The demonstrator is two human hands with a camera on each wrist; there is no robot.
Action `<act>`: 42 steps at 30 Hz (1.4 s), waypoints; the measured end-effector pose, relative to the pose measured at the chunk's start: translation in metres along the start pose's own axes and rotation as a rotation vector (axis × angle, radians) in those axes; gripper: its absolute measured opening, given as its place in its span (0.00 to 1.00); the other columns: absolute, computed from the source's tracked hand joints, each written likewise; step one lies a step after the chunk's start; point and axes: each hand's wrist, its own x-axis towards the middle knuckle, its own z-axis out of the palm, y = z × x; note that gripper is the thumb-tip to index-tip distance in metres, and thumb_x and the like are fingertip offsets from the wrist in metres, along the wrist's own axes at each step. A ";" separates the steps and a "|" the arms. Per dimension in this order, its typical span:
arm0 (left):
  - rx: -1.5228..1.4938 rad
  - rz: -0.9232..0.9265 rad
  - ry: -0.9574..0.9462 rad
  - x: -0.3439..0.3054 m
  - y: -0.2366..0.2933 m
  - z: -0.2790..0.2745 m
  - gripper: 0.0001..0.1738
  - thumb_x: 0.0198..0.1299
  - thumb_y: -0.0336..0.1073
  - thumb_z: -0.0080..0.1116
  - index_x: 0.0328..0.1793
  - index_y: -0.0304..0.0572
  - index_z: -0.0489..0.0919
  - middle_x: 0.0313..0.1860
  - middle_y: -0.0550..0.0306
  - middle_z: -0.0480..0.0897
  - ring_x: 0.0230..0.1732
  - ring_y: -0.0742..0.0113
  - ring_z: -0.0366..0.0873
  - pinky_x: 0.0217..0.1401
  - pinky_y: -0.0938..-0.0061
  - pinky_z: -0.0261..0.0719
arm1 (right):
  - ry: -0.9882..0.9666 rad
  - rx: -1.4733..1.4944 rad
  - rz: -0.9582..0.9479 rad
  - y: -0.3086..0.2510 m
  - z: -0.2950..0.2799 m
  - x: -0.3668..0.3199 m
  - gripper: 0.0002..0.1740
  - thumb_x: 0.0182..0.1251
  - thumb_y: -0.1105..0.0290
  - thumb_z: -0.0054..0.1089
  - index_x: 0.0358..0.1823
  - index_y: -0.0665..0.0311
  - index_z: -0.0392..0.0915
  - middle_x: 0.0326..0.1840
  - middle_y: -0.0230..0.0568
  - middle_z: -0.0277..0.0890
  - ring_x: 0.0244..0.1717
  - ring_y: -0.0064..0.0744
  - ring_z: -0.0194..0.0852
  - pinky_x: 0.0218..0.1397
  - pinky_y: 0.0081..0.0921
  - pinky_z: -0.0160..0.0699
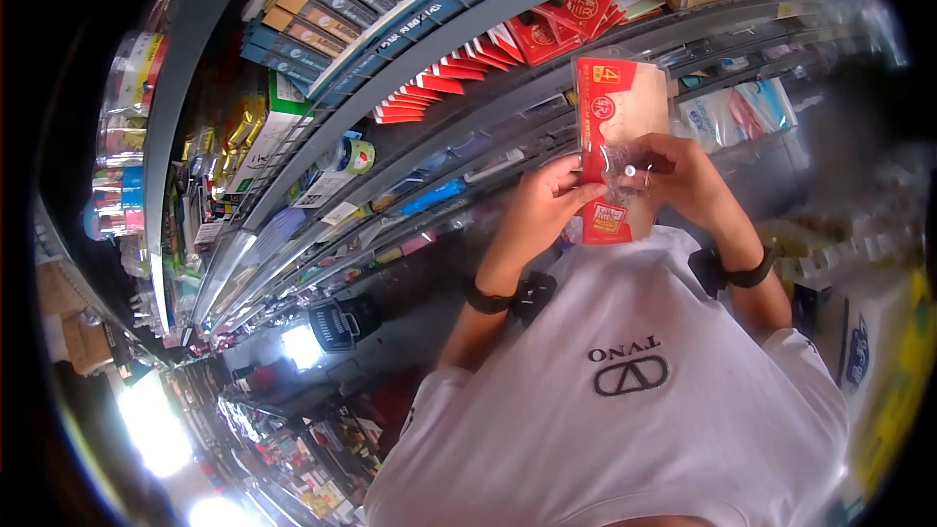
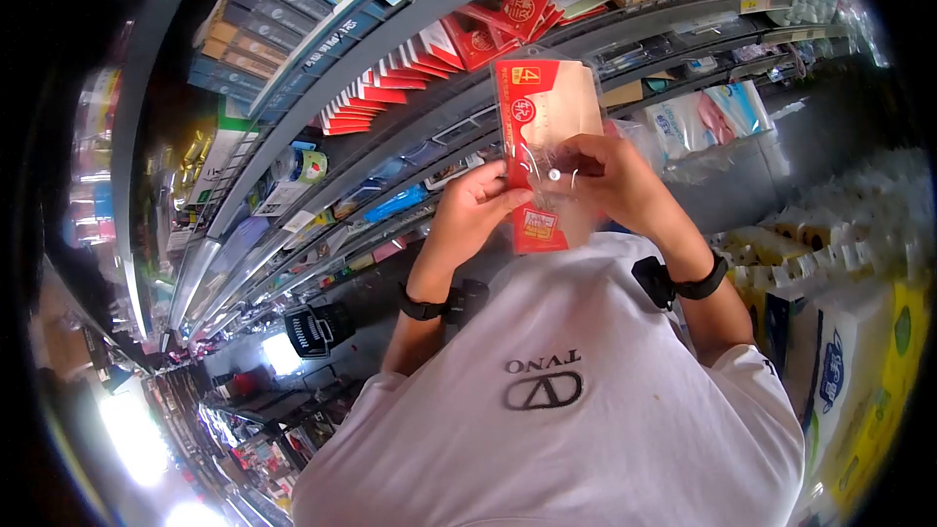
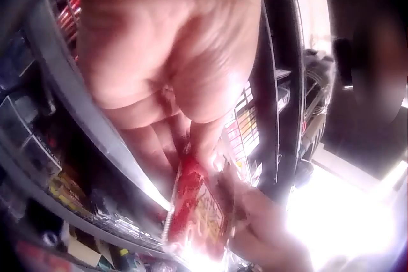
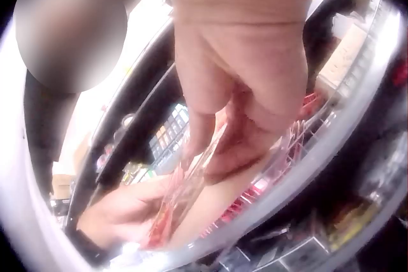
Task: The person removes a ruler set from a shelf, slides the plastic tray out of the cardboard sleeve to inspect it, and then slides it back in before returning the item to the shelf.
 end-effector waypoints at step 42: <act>-0.031 0.073 0.293 0.001 0.000 -0.019 0.14 0.71 0.32 0.61 0.56 0.29 0.79 0.46 0.56 0.87 0.46 0.78 0.83 0.49 0.81 0.81 | 0.221 0.434 -0.115 0.003 -0.028 -0.010 0.18 0.70 0.72 0.66 0.58 0.64 0.74 0.45 0.29 0.80 0.42 0.15 0.77 0.43 0.15 0.75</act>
